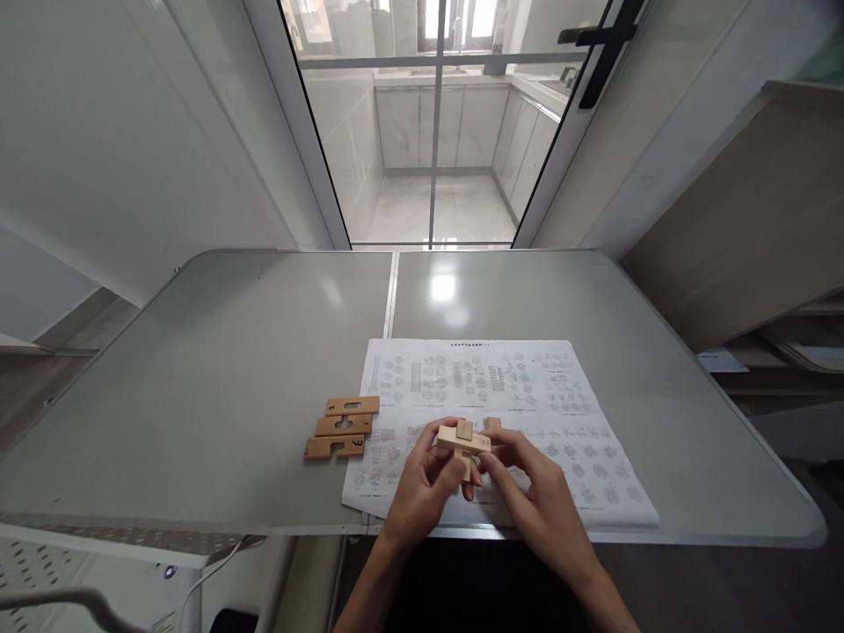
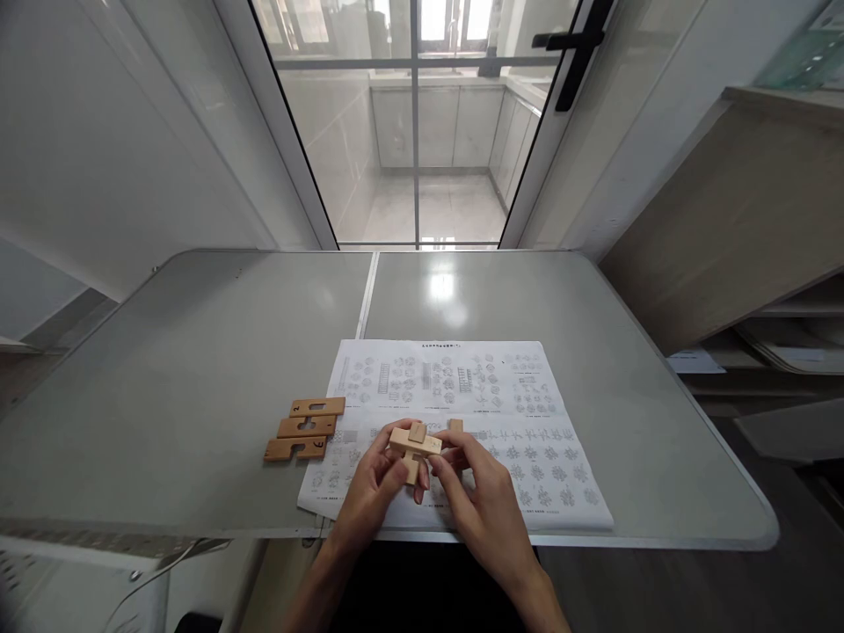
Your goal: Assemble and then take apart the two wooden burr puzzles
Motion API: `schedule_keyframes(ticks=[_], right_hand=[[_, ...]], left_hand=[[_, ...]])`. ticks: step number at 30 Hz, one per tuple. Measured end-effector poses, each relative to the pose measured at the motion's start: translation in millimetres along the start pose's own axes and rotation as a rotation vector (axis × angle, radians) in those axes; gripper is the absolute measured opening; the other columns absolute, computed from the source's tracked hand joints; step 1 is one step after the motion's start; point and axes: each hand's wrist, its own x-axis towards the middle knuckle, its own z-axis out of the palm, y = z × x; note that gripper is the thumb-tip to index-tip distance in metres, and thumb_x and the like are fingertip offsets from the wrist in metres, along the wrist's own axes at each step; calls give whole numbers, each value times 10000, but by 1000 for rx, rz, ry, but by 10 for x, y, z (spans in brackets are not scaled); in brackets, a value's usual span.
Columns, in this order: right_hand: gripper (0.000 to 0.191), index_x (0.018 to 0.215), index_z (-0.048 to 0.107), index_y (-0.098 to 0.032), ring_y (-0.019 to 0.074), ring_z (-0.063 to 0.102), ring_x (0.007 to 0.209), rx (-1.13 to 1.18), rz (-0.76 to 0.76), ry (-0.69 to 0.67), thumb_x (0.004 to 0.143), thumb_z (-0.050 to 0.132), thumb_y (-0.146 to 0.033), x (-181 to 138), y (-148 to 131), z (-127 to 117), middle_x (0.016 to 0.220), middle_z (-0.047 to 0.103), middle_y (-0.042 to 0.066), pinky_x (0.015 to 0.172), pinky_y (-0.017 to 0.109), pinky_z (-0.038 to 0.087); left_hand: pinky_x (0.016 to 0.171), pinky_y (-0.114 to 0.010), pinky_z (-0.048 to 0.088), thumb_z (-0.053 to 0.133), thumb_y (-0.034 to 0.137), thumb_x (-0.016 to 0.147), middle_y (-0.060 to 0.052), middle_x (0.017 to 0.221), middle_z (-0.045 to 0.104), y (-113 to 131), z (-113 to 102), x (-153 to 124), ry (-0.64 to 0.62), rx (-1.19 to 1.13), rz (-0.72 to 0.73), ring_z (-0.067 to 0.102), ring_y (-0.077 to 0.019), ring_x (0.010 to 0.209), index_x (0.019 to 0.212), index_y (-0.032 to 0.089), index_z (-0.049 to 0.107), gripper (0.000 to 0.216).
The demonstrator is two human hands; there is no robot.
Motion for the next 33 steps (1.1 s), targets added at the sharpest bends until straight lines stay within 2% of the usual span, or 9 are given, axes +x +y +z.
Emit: schedule_keyframes(ticks=[2,5,10,12,15,21,26,29,33], right_hand=[[251,1213,682,-258,237,762,905,44,50,-6,1075,582,-442,-9,7,-10,1018,791,51,755,312,597],[290,1225,686,-255,247,764,915,85,94,-2,1065,590,-476,-27,18,-14,1093,792,83,685,305,599],[313,1228,692,-261,264,751,930,16,95,134,1038,629,-501,-61,50,-30,1151,770,104,545,280,563],[292,1202,686,-258,263,734,935,-52,79,203,1039,627,-493,-70,88,-51,1168,754,105,583,297,578],[272,1190,670,-258,260,699,928,-178,47,234,1037,629,-478,-78,173,-81,1165,723,97,747,368,604],[353,1273,621,-283,296,664,1073,-283,-1,143,986,699,-474,-114,318,-42,1239,667,96,897,435,583],[322,1257,642,-280,327,677,1112,-269,44,133,1001,663,-474,-116,336,-39,1202,716,99,950,491,567],[355,1240,669,-270,324,703,1071,-158,131,115,988,676,-519,-102,305,-95,1183,743,104,941,493,571],[481,1308,663,-285,313,730,1143,222,336,53,938,748,-581,-98,230,-171,1241,753,94,1008,460,583]], left_hand=[[761,-278,532,845,409,900,-29,905,726,-13,-11,-16,-39,-17,-24,649,-152,773,1429,205,515,656],[810,-279,534,888,308,858,-56,1055,743,-44,-29,-26,-40,-14,-42,674,-170,898,1452,244,516,704],[780,-279,548,919,270,812,-39,989,751,-75,-47,6,5,-37,-25,691,-181,892,1422,257,526,725],[731,-270,552,918,269,810,-32,964,746,-81,-53,23,42,-55,-13,684,-176,854,1432,263,504,746],[670,-265,553,909,277,819,-35,983,742,-77,-48,38,99,-73,16,669,-157,773,1445,268,482,758],[711,-296,572,884,275,851,-54,1053,744,-32,-21,46,119,-85,29,652,-124,708,1462,267,469,739],[728,-316,581,881,280,848,-53,1037,746,-25,-13,44,135,-71,17,664,-145,739,1471,263,480,741],[753,-320,587,865,266,859,-53,1028,745,-1,13,34,150,-59,13,679,-163,795,1469,257,493,714],[752,-320,595,857,262,860,-72,1056,750,28,44,22,166,-41,10,707,-207,902,1477,258,493,716]])
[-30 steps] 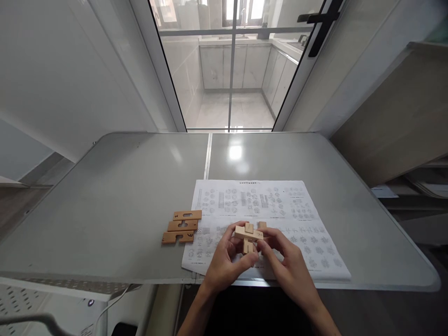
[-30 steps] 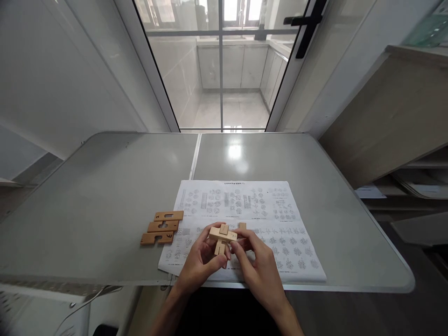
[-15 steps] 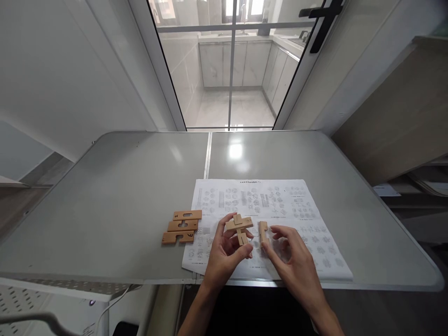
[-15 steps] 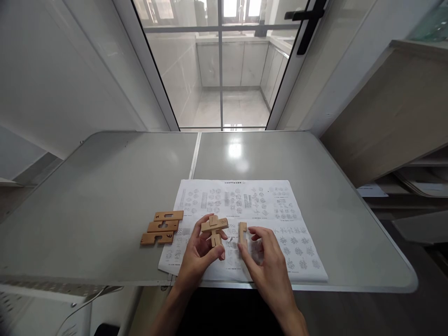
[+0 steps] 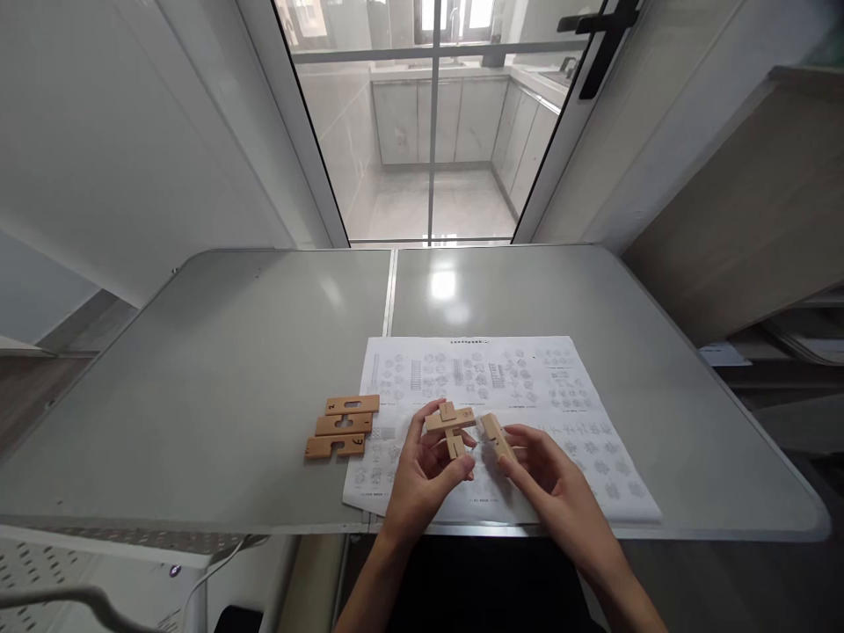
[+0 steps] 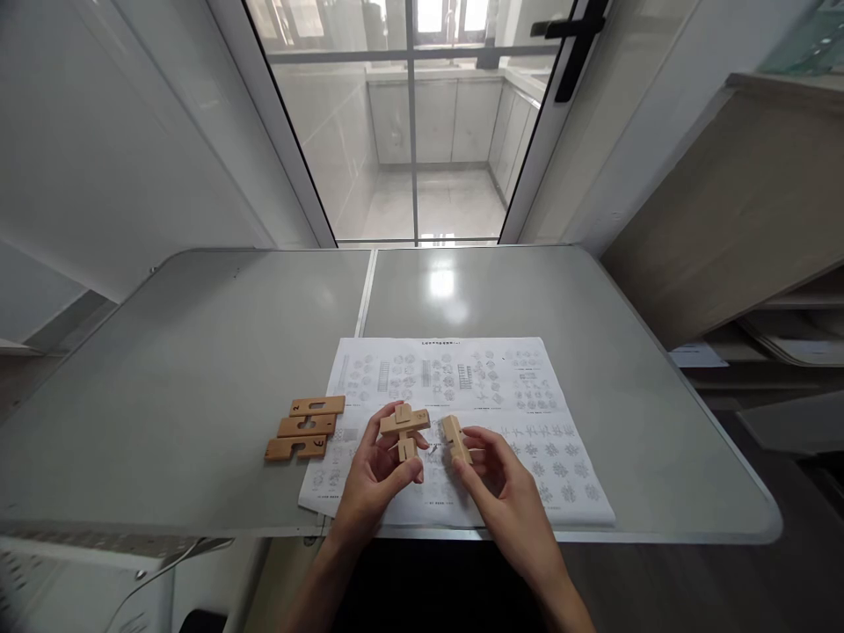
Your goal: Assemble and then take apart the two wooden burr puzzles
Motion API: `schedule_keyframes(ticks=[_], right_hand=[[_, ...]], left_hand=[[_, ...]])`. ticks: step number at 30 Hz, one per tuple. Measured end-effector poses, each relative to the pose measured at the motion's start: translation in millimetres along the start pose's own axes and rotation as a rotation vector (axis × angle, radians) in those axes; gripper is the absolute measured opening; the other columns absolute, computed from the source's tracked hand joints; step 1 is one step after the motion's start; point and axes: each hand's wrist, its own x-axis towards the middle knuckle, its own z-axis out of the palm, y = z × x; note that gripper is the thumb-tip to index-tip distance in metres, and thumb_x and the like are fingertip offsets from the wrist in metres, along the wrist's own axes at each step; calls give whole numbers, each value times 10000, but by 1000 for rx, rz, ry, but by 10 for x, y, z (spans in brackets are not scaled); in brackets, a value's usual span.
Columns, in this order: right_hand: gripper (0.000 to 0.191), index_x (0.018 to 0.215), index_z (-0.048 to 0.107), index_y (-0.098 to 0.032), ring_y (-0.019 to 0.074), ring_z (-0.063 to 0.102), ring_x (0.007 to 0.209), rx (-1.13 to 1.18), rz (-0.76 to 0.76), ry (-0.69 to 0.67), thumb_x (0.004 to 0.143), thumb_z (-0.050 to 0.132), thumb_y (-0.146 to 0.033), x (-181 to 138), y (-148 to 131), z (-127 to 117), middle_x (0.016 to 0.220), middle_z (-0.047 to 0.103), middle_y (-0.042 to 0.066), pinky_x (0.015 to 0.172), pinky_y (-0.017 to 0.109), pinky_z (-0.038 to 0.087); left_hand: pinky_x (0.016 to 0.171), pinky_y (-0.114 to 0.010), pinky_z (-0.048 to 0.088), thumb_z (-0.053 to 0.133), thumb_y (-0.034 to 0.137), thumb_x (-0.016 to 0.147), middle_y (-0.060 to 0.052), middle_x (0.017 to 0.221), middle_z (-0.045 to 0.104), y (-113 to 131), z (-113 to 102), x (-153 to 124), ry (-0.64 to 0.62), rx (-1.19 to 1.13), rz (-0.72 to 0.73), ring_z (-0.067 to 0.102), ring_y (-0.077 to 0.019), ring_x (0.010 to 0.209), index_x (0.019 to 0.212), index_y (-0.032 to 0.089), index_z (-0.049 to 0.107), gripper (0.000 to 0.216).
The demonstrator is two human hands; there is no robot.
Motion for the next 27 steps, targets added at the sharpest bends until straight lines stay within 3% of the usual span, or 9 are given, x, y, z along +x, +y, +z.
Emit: schedule_keyframes(ticks=[4,7,12,15,19,27], right_hand=[[624,1401,653,-319,313,725,1243,366,158,-86,856,866,-536,-30,-88,-16,1374,737,79,1131,460,538],[623,1373,703,-288,336,700,1298,477,221,-132,826,907,-505,-44,-141,-4,1329,776,97,1202,504,475],[371,1200,754,-274,329,696,1299,419,84,-170,906,852,-477,-55,-194,54,1269,800,94,1194,504,479],[305,1168,723,-288,311,713,1267,387,8,-180,929,836,-441,-56,-217,111,1286,783,76,1141,475,528],[329,1133,670,-291,294,768,1128,381,-40,-135,903,855,-436,-61,-223,204,1233,778,69,1021,458,605],[408,1132,617,-275,275,786,1049,339,-64,25,873,865,-470,-102,-143,335,1091,788,71,973,428,637]], left_hand=[[752,-310,597,856,259,861,-71,1056,756,-17,-8,2,-11,-4,14,708,-207,918,1481,255,488,721],[764,-306,592,862,267,858,-69,1061,766,-55,-35,12,-33,0,21,709,-213,948,1481,257,487,727],[792,-325,585,869,290,859,-102,1142,774,-90,-69,22,-79,13,5,722,-257,1035,1494,261,464,754],[858,-346,574,878,278,851,-84,1088,780,-77,-76,17,-90,1,-5,731,-254,1039,1471,256,483,736],[971,-369,538,941,240,766,-65,1156,765,-57,-76,13,-84,-6,-5,732,-238,1049,1385,263,561,727],[943,-339,537,974,229,712,-66,1165,741,-35,-37,27,-119,35,36,704,-225,1051,1327,250,625,708]])
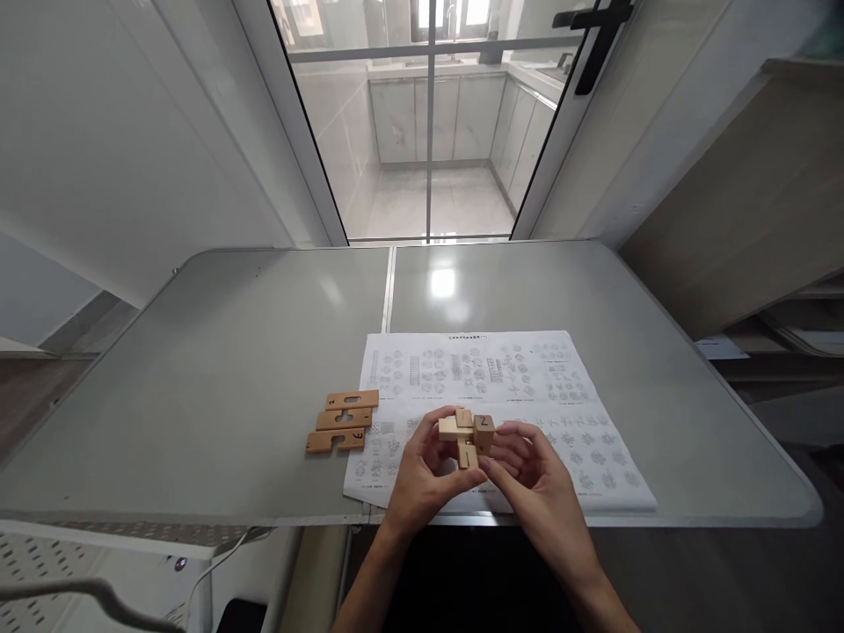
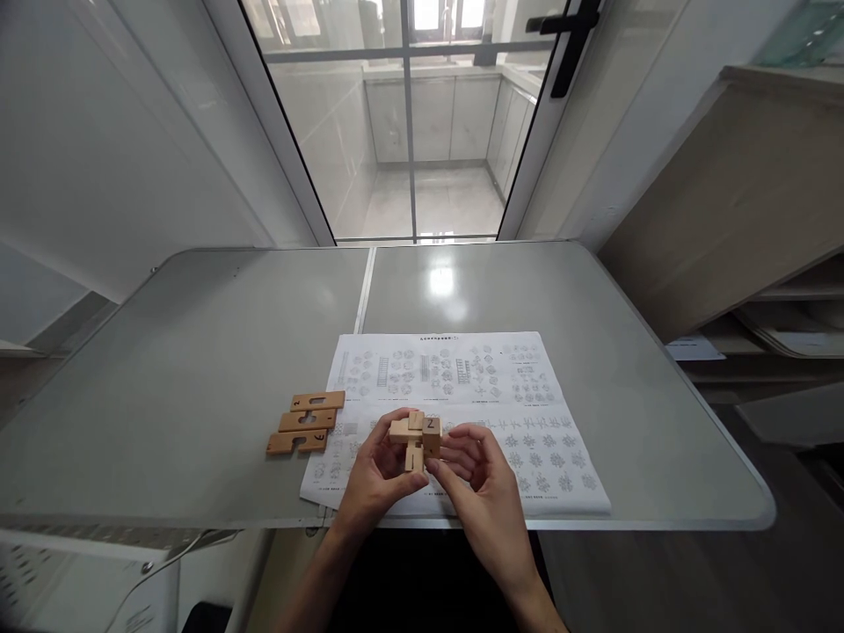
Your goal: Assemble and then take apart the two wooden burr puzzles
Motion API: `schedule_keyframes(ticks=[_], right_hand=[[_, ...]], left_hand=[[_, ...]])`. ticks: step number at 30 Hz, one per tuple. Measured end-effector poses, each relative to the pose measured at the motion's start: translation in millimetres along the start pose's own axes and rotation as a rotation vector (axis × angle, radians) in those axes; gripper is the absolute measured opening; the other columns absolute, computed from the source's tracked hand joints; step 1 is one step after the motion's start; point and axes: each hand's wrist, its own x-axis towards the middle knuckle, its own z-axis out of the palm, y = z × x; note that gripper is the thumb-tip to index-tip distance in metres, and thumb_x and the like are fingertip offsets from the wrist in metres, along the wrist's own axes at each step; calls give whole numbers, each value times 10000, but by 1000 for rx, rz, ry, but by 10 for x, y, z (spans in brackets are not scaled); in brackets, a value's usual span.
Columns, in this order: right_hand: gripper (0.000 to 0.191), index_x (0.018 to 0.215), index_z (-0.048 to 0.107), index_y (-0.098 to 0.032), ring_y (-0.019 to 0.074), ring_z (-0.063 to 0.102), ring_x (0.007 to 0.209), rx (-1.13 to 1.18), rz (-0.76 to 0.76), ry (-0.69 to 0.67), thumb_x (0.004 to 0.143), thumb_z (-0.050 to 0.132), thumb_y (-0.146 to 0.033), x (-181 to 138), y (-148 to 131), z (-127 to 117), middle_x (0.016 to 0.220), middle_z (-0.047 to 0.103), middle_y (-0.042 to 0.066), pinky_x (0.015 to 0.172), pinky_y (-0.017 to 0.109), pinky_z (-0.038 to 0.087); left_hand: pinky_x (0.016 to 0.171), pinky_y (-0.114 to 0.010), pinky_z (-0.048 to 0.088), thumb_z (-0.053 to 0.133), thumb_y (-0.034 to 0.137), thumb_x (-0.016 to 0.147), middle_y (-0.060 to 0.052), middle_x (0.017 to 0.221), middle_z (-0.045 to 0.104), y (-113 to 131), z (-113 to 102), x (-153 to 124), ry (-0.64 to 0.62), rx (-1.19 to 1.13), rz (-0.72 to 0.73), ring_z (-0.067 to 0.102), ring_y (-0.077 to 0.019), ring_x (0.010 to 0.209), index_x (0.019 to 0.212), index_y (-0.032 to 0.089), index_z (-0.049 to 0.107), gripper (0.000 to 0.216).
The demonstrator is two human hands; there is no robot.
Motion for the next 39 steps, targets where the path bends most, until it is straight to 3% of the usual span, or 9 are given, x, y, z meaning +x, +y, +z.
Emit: schedule_keyframes(ticks=[5,11,26,31,36,39], right_hand=[[439,1137,618,-265,270,801,969,-36,-22,85,855,879,-478,-29,50,1,1075,795,80,889,412,667],[434,1182,629,-256,292,800,1053,-161,-102,146,875,867,-450,-80,77,-15,1154,803,112,932,438,669],[437,1072,575,-278,275,816,944,-68,-36,76,836,887,-472,-59,41,-51,1033,813,67,894,429,665],[428,1115,601,-283,301,809,1007,14,71,-15,858,865,-501,-14,-30,-59,1102,815,91,951,474,641],[436,1217,681,-272,319,767,1155,127,191,-107,905,801,-552,42,-127,-152,1235,795,107,1102,512,557],[458,1218,703,-264,332,767,1145,156,204,-88,925,752,-612,52,-116,-174,1230,789,114,1062,517,585]], left_hand=[[921,-342,549,984,237,695,-63,1140,755,30,32,-13,3,35,-10,717,-218,1003,1315,254,627,716],[924,-343,556,1000,249,679,-72,1150,770,-22,17,-43,26,79,-7,735,-232,999,1319,254,610,750],[868,-324,539,1015,288,651,-63,1061,768,-49,-42,-44,-26,108,-41,709,-219,944,1341,255,613,800],[886,-331,546,999,264,669,-66,1125,757,-18,16,-66,57,197,-7,711,-242,1013,1323,261,626,753],[785,-295,535,970,281,720,-27,994,733,6,81,-68,84,263,1,661,-174,825,1357,280,604,735],[721,-269,515,950,275,742,21,848,663,2,103,-58,61,348,32,576,-135,720,1342,281,616,686]])
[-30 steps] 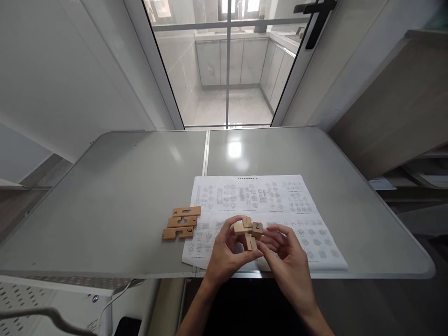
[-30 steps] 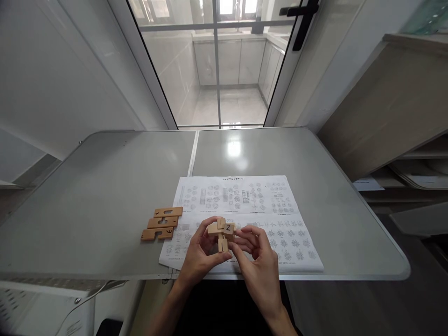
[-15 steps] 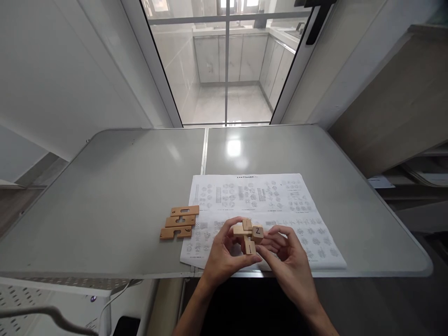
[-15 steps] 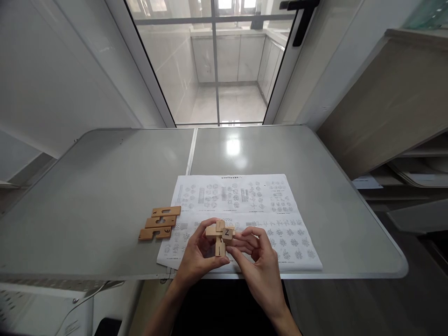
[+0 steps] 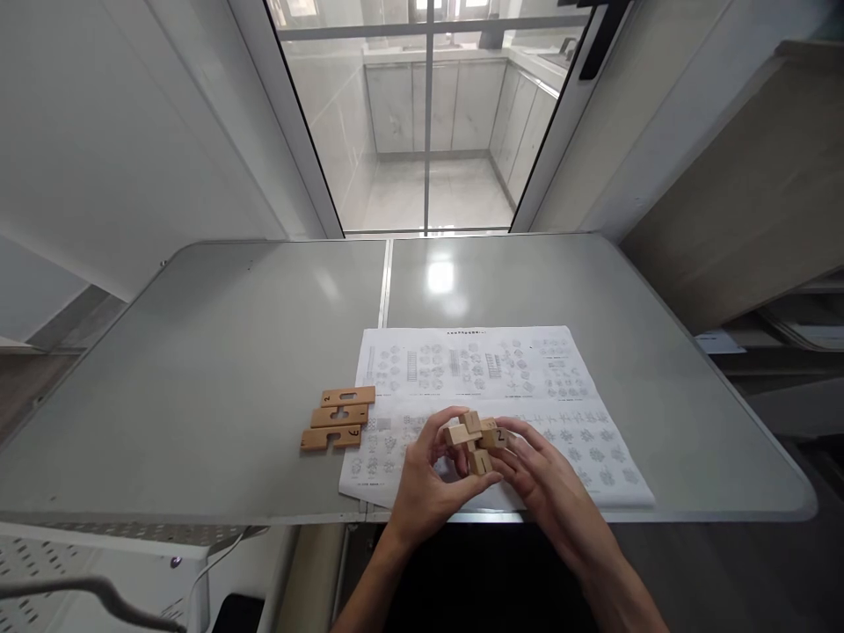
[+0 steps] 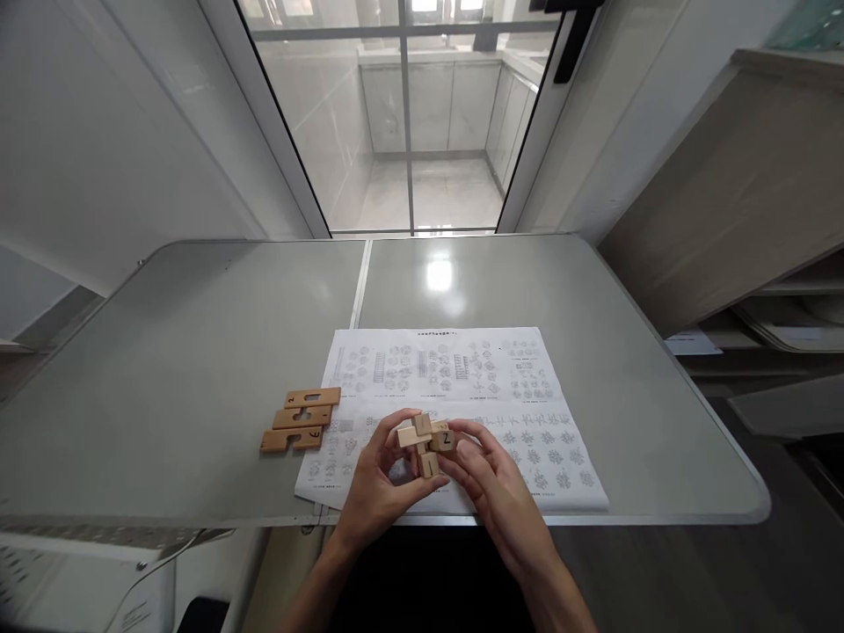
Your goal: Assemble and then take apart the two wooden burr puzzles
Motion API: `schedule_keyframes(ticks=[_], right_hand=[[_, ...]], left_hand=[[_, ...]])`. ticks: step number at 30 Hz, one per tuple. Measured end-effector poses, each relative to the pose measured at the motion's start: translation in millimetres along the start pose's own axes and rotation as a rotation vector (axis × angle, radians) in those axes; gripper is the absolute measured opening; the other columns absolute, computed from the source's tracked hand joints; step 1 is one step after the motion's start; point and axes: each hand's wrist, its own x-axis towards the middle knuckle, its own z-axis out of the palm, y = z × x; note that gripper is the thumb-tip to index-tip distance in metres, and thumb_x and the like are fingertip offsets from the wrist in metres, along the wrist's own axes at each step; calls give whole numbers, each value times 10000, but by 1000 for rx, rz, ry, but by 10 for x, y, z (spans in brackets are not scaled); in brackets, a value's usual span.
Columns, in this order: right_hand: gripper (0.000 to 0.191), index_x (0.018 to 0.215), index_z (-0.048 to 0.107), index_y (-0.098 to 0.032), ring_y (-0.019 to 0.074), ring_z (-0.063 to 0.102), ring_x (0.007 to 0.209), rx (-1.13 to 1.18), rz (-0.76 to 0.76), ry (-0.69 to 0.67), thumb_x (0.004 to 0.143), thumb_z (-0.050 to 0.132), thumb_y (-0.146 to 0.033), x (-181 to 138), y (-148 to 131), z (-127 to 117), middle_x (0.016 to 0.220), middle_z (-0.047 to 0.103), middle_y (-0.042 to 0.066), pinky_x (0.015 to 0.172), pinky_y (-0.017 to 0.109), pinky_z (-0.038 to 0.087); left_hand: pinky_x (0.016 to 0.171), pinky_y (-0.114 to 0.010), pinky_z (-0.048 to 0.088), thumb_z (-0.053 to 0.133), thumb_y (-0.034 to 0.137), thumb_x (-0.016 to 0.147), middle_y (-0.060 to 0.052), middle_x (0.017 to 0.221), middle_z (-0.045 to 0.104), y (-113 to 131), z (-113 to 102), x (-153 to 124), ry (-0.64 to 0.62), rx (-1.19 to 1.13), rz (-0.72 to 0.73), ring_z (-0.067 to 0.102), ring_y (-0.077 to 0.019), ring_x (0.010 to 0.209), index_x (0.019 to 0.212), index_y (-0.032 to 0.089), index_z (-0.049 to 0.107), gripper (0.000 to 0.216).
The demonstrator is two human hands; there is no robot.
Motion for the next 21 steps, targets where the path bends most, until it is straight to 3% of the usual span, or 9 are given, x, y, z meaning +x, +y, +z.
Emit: schedule_keyframes(ticks=[8,14,21], right_hand=[[411,1188,716,-243,328,789,1054,66,64,-41,934,774,-561,9,10,-17,1080,811,111,946,481,632],[470,1174,710,-243,313,781,1076,58,95,-46,845,884,-530,28,-11,-170,1074,811,97,1047,492,588],[368,1108,658,-254,285,764,1089,68,116,-142,901,853,-489,32,-27,-241,1095,809,77,1028,432,562]], left_hand=[[675,-247,486,942,298,756,80,683,540,8,1,0,-43,117,50,532,-121,648,1347,263,628,670],[640,-226,457,936,252,754,93,668,534,-1,15,-9,-58,146,68,510,-106,615,1356,267,630,676],[638,-205,463,943,214,736,98,675,540,-23,-11,9,-120,131,62,502,-94,618,1380,276,638,716]])
